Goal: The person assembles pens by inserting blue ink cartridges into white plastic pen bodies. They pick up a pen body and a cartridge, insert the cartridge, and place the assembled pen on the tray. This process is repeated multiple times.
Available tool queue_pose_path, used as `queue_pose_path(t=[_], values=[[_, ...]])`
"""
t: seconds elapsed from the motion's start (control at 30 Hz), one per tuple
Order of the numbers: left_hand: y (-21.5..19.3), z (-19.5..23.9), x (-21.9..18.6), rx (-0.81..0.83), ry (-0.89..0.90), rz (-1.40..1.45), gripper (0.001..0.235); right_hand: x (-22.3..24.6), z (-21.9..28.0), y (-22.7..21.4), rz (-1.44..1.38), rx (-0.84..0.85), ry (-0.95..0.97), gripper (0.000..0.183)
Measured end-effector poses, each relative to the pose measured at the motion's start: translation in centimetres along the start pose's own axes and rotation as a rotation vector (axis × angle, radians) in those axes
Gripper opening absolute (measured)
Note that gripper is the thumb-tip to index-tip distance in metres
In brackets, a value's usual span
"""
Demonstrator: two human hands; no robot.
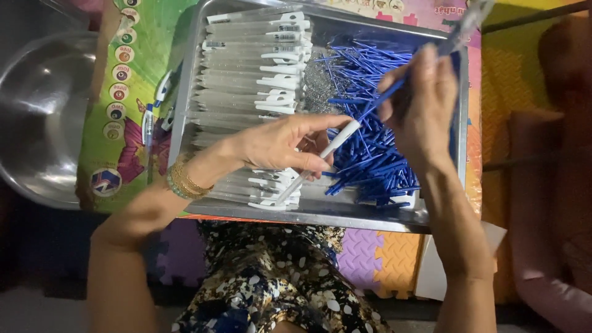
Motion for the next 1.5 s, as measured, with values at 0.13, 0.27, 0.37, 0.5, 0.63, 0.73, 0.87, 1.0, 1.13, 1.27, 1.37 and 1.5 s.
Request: queue_pose_path(t=[0.13, 0.27, 0.37, 0.5, 0.63, 0.73, 0.87, 1.0, 1.13, 1.27, 1.37, 1.5], values=[[0.1, 0.3, 0.4, -0.041, -0.162, 0.100, 0.093, 0.2, 0.0, -3.9, -0.108, -0.122, -0.029, 0.029], [0.5, 0.5, 0.1, -0.032, -0.257, 0.137, 0.094, 0.3, 1.6, -7.1, -0.179, -0.255, -0.058, 0.029], [0.8, 0.6, 0.1, -0.024, -0.301, 0.159, 0.094, -0.7, 3.2, -9.2, -0.211, -0.325, -0.040, 0.027], [0.6, 0.8, -0.3, -0.041, -0.338, 0.191, 0.092, -0.8, 6.0, -9.6, 0.207, -0.297, 0.059, 0.022], [0.3, 0.6, -0.5, -0.059, -0.345, 0.146, 0.093, -3.9, 8.5, -10.1, 0.493, -0.078, 0.247, 0.021], [0.0, 0.5, 0.0, -0.080, -0.361, 0.192, 0.092, -2.0, 8.3, -8.8, 0.840, -0.041, 0.114, 0.029], [0.0, -0.1, -0.2, -0.079, -0.431, 0.150, 0.094, -2.4, 5.5, -5.3, 0.217, -0.053, 0.243, 0.055], [-1.4, 0.1, 0.6, -0.088, -0.367, 0.135, 0.093, -5.8, 2.0, -3.8, -0.141, -0.061, 0.139, 0.026], [-3.7, 1.0, -3.5, -0.222, -0.812, -0.235, 0.093, -5.1, 0.0, -5.8, -0.116, 0.010, 0.112, 0.018], [-6.8, -0.1, -6.0, -0.297, -0.678, -1.058, 0.040, -5.7, -0.1, -8.1, -0.024, -0.181, -0.003, 0.026], [-7.5, -1.4, -4.6, -0.288, -0.590, -1.615, 0.026, -3.8, 0.6, -7.1, 0.137, -0.157, -0.124, 0.025], [-8.2, -2.0, -4.4, -0.240, -0.755, -1.972, 0.032, -2.3, 1.2, -6.4, 0.234, -0.101, -0.253, 0.022]])
Point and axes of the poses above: each hand's wrist, its own z-axis away from the middle knuckle, its own y-axis out of the palm, x = y × z, the point moved 9 cm from there along -z, towards the middle knuckle, and after that the axes turned 6 degrees about x, right-handed, at the moved point
